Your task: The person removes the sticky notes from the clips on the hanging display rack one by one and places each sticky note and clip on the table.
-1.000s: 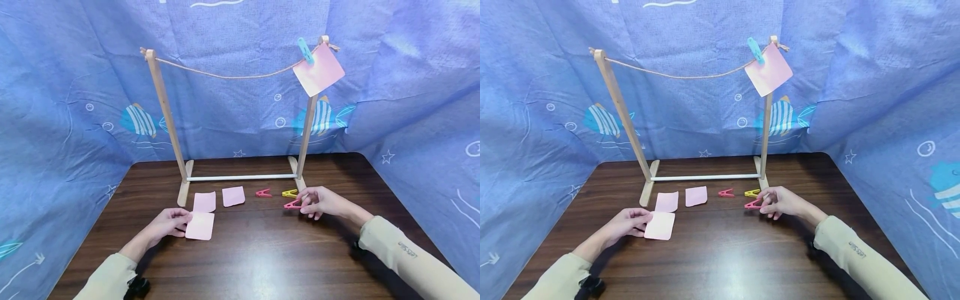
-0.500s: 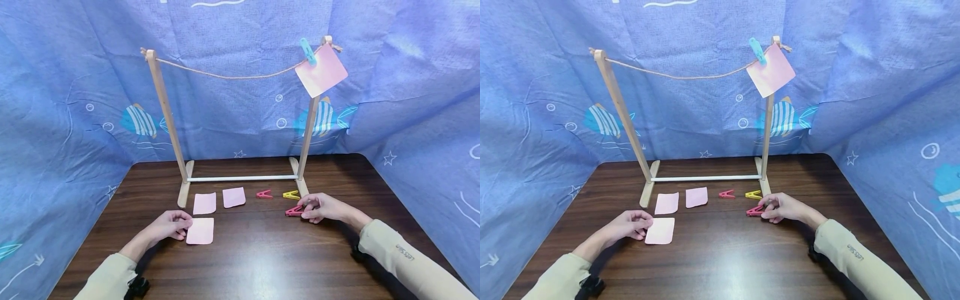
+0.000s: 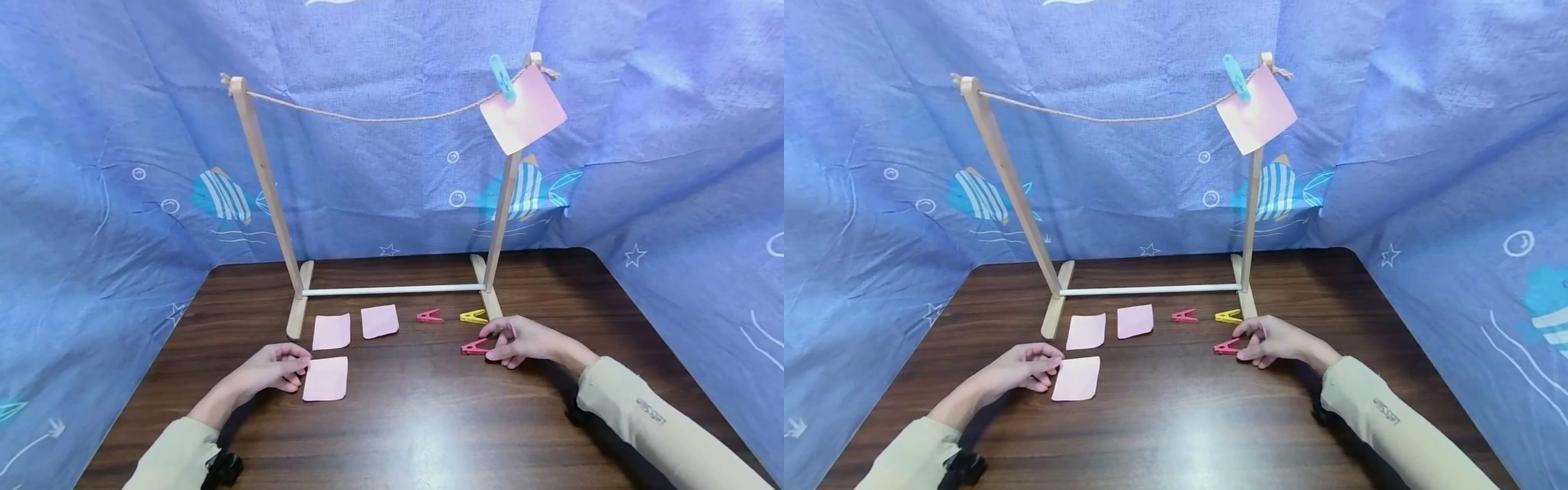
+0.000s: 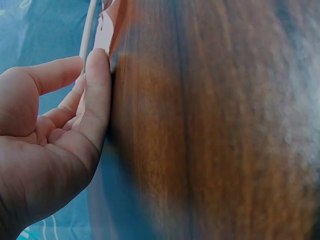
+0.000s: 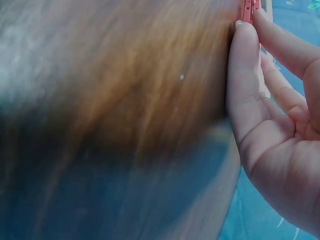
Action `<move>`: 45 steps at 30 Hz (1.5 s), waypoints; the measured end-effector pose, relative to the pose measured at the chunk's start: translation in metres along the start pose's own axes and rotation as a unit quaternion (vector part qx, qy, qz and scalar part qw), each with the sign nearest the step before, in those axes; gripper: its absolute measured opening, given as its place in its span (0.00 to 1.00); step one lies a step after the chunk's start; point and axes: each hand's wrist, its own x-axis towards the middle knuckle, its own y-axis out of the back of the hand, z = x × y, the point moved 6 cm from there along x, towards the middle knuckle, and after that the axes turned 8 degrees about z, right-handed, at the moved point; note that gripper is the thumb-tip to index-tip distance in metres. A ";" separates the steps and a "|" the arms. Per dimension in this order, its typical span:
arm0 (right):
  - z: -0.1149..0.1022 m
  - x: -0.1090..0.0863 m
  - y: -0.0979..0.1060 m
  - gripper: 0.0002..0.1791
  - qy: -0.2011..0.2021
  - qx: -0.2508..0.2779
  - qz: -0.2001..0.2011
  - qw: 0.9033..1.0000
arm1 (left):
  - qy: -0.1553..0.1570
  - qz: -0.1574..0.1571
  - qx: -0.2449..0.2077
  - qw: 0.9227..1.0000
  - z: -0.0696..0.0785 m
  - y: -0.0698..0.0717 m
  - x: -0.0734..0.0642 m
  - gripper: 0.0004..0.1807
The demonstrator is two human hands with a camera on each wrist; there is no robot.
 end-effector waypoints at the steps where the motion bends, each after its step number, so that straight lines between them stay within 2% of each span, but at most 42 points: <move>1: -0.001 0.000 0.000 0.25 0.000 -0.008 0.002 1.000 | -0.002 -0.001 0.001 1.000 0.000 0.000 0.000 0.19; 6: -0.006 0.000 -0.001 0.26 0.005 -0.033 0.008 0.999 | -0.001 0.004 0.001 1.000 0.000 0.002 -0.002 0.18; 17: 0.001 -0.001 0.006 0.28 -0.024 0.012 0.024 0.999 | 0.004 -0.004 -0.001 1.000 0.004 -0.001 -0.003 0.21; 22: -0.002 -0.003 0.009 0.30 -0.028 0.009 0.011 0.999 | 0.001 -0.017 -0.028 0.999 0.005 0.004 -0.004 0.24; 25: -0.008 -0.006 0.014 0.30 -0.026 -0.008 -0.002 1.000 | 0.000 -0.033 -0.035 0.999 0.011 0.007 -0.004 0.25; 30: -0.028 -0.012 0.031 0.27 -0.024 -0.037 -0.021 0.999 | -0.001 -0.053 -0.030 0.998 0.031 0.009 -0.003 0.28; 34: -0.052 -0.016 0.047 0.26 -0.016 -0.071 -0.034 0.997 | -0.004 -0.066 -0.017 0.998 0.053 0.004 0.000 0.30; 39: -0.085 -0.021 0.059 0.28 -0.014 -0.109 -0.056 0.992 | -0.014 -0.088 0.008 0.996 0.080 -0.007 0.003 0.27; 45: -0.131 -0.028 0.069 0.26 0.007 -0.154 -0.067 0.986 | -0.043 -0.106 0.022 0.993 0.113 -0.024 0.008 0.26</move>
